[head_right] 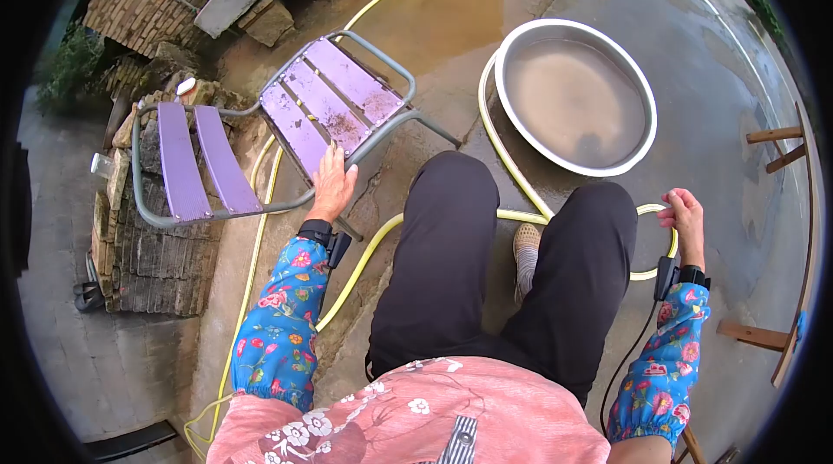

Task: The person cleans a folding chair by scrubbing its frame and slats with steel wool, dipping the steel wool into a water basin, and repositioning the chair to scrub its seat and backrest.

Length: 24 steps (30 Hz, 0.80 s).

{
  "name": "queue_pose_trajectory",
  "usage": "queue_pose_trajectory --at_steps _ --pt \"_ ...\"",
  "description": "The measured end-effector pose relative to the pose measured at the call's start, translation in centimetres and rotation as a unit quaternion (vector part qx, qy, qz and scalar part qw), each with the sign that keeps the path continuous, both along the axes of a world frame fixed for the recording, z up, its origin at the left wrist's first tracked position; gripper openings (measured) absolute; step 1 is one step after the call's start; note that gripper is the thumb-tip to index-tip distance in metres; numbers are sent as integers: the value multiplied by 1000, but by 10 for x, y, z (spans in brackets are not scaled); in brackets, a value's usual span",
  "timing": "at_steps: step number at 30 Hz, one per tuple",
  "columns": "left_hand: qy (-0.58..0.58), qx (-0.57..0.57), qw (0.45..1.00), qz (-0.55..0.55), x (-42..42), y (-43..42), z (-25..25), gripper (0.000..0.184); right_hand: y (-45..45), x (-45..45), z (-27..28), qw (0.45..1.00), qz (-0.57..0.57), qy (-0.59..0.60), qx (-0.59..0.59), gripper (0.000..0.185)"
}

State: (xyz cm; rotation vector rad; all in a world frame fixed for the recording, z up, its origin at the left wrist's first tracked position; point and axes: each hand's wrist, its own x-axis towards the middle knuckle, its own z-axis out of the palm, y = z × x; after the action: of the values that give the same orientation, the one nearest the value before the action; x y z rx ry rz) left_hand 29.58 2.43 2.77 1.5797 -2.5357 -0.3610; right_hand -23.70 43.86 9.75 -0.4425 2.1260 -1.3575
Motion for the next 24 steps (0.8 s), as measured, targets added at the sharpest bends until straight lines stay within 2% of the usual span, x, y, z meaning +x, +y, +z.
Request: queue_pose_trajectory --at_steps 4,9,11,13,15,18,21,23,24 --pt "-72 6 997 11 -24 -2 3 68 -17 11 1 999 36 -8 35 18" --pt "-59 -29 997 40 -45 7 15 68 -29 13 0 995 75 -21 55 18" --pt "-113 -88 990 6 -52 16 33 67 -32 15 -4 991 105 -26 77 19" --pt "-87 -97 991 -36 -47 8 27 64 -49 27 -3 991 105 -28 76 19" --pt "-61 -98 988 -106 -51 2 31 64 -62 25 -14 987 127 -15 93 18" --pt "-52 -56 988 -135 -83 -4 39 65 -78 7 -1 980 167 -6 104 18" --pt "-51 -56 988 -135 -90 3 49 67 -86 -29 -3 976 158 -6 150 18" --pt "-56 -58 988 -130 -90 4 48 67 -102 -50 -17 927 223 45 300 24" --pt "-60 -62 988 -127 -91 5 51 67 -108 -59 -29 925 226 43 304 24"
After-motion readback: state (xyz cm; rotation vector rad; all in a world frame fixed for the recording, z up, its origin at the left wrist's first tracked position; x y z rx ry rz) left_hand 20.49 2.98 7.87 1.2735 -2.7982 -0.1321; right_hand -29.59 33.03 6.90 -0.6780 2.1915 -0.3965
